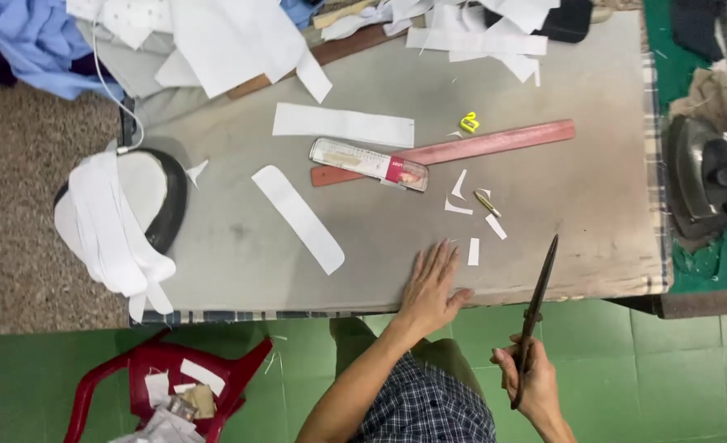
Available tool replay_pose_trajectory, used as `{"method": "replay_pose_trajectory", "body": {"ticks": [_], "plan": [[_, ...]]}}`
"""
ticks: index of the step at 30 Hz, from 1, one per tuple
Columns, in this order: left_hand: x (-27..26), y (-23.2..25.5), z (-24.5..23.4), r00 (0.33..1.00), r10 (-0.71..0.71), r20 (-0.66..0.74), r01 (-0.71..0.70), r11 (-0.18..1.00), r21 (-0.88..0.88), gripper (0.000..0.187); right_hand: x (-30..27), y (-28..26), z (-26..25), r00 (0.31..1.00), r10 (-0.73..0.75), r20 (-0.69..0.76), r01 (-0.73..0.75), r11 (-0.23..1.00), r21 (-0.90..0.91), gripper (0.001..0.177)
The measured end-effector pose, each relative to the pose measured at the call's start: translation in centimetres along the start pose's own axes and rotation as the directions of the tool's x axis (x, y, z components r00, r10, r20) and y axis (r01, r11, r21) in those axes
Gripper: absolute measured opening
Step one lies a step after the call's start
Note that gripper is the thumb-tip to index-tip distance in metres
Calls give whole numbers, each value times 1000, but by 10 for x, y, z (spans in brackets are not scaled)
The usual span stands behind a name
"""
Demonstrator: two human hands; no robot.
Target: The person uses shears to cut a white fabric strip on a work table. They trim the edges and corners, then cut the strip into smaller pieces. The person also moves a ruler and other items aside to clear the workspace.
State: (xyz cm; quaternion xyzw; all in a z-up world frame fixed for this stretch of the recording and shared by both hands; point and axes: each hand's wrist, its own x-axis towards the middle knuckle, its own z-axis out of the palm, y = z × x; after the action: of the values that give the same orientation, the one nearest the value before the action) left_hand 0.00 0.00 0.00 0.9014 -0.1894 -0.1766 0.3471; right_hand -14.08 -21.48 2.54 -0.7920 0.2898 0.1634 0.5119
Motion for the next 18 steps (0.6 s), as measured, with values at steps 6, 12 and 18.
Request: {"method": "replay_pose_trajectory", "body": {"ticks": [6,12,18], "plan": [[-76,-126,-71,748,128,-651,157,919,362,52,12,14,-8,935,282,217,-212,931,-295,43],[-97,-143,-41,913,-213,-348,399,645,652,87,10,43,-1,848,261,461,-25,889,-457,37],[-108,-123,-43,885,-113,-451,311,866,392,74,1,55,5,748,224,625,147,862,-484,44]]}}
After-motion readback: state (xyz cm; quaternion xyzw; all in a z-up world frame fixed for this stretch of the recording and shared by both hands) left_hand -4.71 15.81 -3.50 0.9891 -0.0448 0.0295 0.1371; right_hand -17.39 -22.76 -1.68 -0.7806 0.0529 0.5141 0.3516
